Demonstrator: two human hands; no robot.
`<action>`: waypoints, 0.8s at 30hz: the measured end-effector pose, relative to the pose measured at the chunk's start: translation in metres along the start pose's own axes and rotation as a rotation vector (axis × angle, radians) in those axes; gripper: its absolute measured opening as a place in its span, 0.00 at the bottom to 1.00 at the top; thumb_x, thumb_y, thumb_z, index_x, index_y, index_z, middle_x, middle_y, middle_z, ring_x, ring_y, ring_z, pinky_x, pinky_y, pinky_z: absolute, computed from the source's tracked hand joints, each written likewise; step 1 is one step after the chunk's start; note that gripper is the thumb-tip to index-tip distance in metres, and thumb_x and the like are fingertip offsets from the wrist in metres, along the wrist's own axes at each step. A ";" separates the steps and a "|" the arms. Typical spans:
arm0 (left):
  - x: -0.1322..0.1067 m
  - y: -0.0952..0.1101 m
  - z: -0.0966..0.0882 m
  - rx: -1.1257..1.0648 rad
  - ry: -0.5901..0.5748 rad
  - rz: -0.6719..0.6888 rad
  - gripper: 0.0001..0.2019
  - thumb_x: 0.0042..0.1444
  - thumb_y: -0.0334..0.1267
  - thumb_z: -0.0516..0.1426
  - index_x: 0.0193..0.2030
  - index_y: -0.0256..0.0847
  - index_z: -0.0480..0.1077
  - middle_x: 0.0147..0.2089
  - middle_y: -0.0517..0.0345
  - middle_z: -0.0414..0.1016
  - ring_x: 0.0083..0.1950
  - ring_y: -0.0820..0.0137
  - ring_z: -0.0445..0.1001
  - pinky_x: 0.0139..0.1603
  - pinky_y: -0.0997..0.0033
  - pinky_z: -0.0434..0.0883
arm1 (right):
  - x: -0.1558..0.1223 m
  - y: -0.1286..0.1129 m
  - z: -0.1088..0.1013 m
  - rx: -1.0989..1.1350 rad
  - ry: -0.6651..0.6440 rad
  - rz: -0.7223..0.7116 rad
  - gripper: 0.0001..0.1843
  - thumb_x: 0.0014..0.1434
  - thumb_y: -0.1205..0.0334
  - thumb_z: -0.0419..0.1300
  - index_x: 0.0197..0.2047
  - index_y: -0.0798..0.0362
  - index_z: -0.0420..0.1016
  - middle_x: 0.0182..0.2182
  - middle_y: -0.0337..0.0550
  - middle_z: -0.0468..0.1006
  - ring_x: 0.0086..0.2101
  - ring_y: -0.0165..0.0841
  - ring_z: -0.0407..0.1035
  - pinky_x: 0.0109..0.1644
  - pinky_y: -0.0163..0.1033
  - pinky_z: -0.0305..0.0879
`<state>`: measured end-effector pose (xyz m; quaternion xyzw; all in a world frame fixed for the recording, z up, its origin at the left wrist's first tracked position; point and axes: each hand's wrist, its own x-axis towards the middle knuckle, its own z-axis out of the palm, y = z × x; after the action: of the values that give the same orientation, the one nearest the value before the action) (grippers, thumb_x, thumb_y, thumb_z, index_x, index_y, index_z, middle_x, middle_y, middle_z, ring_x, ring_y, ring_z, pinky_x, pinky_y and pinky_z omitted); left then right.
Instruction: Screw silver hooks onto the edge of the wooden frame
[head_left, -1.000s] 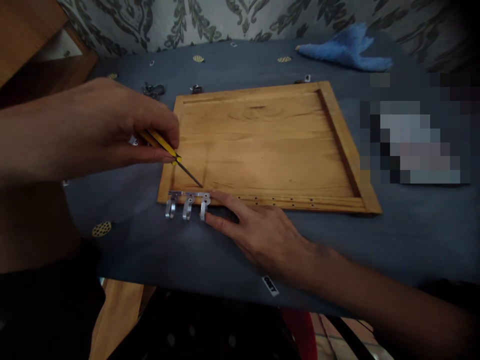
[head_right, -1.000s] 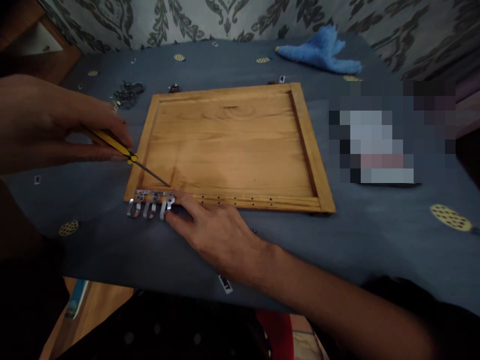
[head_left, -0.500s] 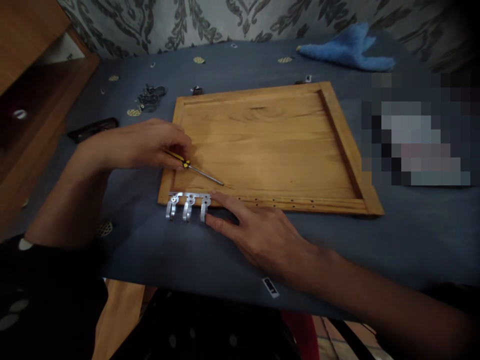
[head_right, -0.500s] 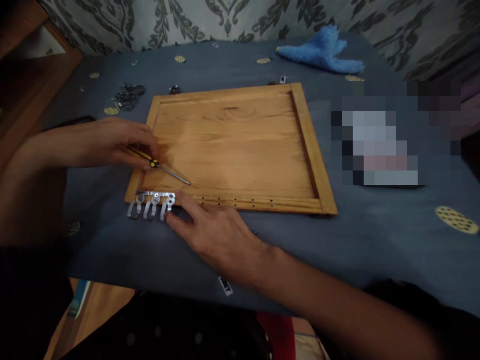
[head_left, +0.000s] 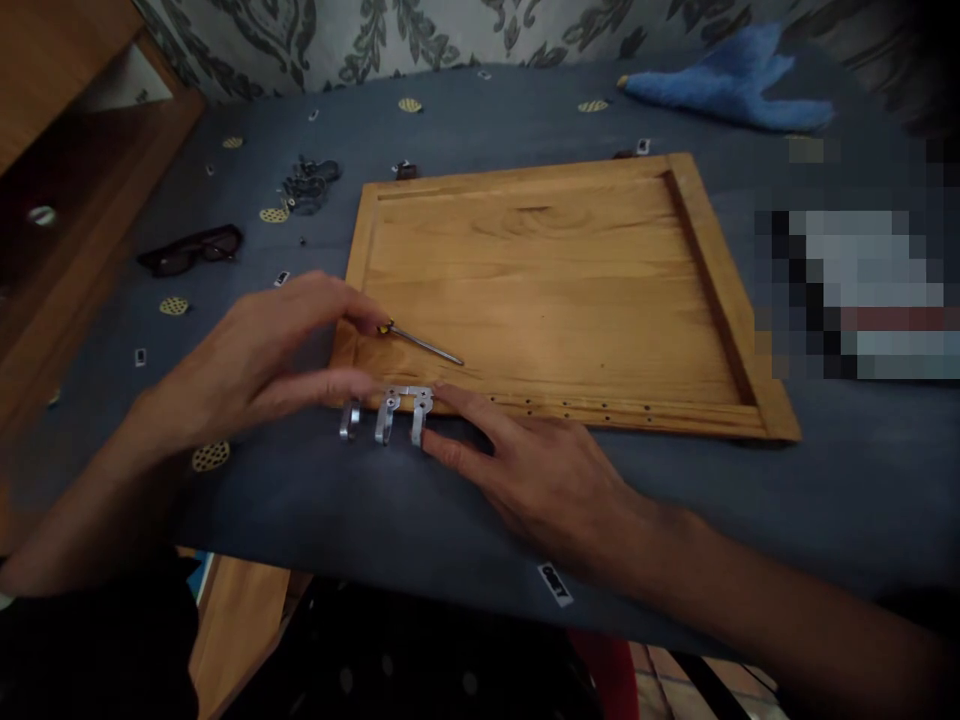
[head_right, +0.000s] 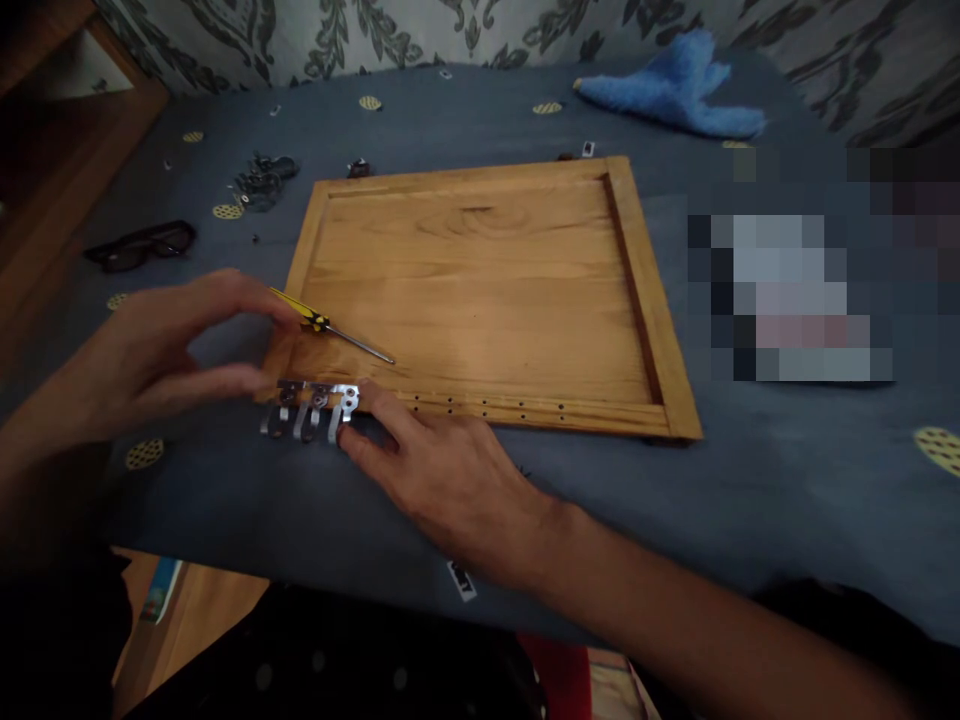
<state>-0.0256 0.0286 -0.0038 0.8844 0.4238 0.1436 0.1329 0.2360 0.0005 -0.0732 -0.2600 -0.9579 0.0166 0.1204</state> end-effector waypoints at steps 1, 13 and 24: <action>-0.007 0.005 0.003 -0.012 -0.036 -0.007 0.24 0.61 0.57 0.56 0.58 0.46 0.64 0.53 0.54 0.74 0.52 0.64 0.73 0.50 0.65 0.72 | 0.000 0.000 0.000 -0.004 -0.001 0.001 0.23 0.64 0.74 0.49 0.56 0.47 0.73 0.59 0.52 0.72 0.32 0.33 0.74 0.26 0.36 0.64; -0.026 0.007 0.034 0.034 -0.075 -0.009 0.32 0.60 0.52 0.59 0.66 0.46 0.55 0.60 0.49 0.70 0.60 0.56 0.69 0.59 0.52 0.71 | 0.001 0.000 -0.002 0.055 -0.041 0.001 0.24 0.64 0.74 0.48 0.57 0.49 0.74 0.62 0.54 0.69 0.31 0.32 0.72 0.26 0.38 0.66; -0.027 0.005 0.040 0.038 -0.026 0.005 0.30 0.61 0.54 0.58 0.65 0.46 0.56 0.56 0.50 0.73 0.56 0.57 0.71 0.57 0.53 0.72 | 0.002 0.000 -0.006 0.039 -0.048 0.008 0.23 0.64 0.74 0.49 0.57 0.48 0.73 0.62 0.52 0.69 0.34 0.32 0.74 0.29 0.37 0.69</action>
<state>-0.0235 0.0003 -0.0429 0.8895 0.4225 0.1245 0.1212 0.2354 0.0013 -0.0672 -0.2611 -0.9589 0.0420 0.1025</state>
